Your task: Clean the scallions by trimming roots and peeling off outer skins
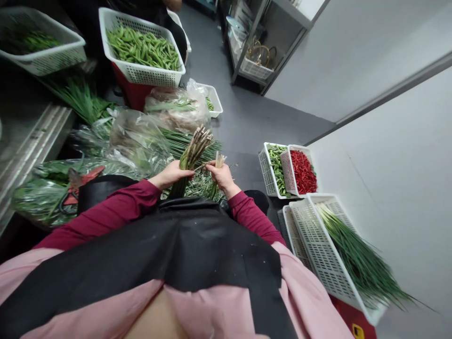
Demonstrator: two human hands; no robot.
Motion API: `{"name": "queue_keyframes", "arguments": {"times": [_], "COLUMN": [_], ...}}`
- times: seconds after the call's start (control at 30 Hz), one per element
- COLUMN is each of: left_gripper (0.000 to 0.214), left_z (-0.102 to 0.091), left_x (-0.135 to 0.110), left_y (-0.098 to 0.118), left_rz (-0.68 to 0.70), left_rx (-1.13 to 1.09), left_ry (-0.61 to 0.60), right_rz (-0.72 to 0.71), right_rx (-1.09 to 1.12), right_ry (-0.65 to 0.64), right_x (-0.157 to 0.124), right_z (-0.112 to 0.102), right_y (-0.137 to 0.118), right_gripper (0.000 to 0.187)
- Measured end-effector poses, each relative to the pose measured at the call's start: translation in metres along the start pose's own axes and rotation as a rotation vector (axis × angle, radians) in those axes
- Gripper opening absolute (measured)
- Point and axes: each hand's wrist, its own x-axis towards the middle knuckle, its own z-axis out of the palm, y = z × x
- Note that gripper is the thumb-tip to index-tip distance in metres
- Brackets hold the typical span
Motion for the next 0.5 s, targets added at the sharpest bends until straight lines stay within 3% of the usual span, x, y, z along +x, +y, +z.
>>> {"name": "queue_keyframes", "arguments": {"times": [0.17, 0.37, 0.5], "left_gripper": [0.024, 0.023, 0.022], "left_z": [-0.001, 0.001, 0.0], "left_x": [0.002, 0.004, 0.002], "left_y": [-0.005, -0.007, -0.005], "left_rz": [-0.004, -0.01, -0.047], "left_rx": [0.015, 0.003, 0.008], "left_ry": [0.015, -0.005, -0.026], "right_rz": [-0.053, -0.168, -0.155], "right_rx": [-0.035, -0.274, -0.136], "right_ry": [0.029, 0.123, 0.254], "right_x": [-0.003, -0.002, 0.004], "right_z": [0.003, 0.003, -0.002], "right_y": [0.005, 0.011, 0.01], "right_gripper": [0.03, 0.025, 0.024]}}
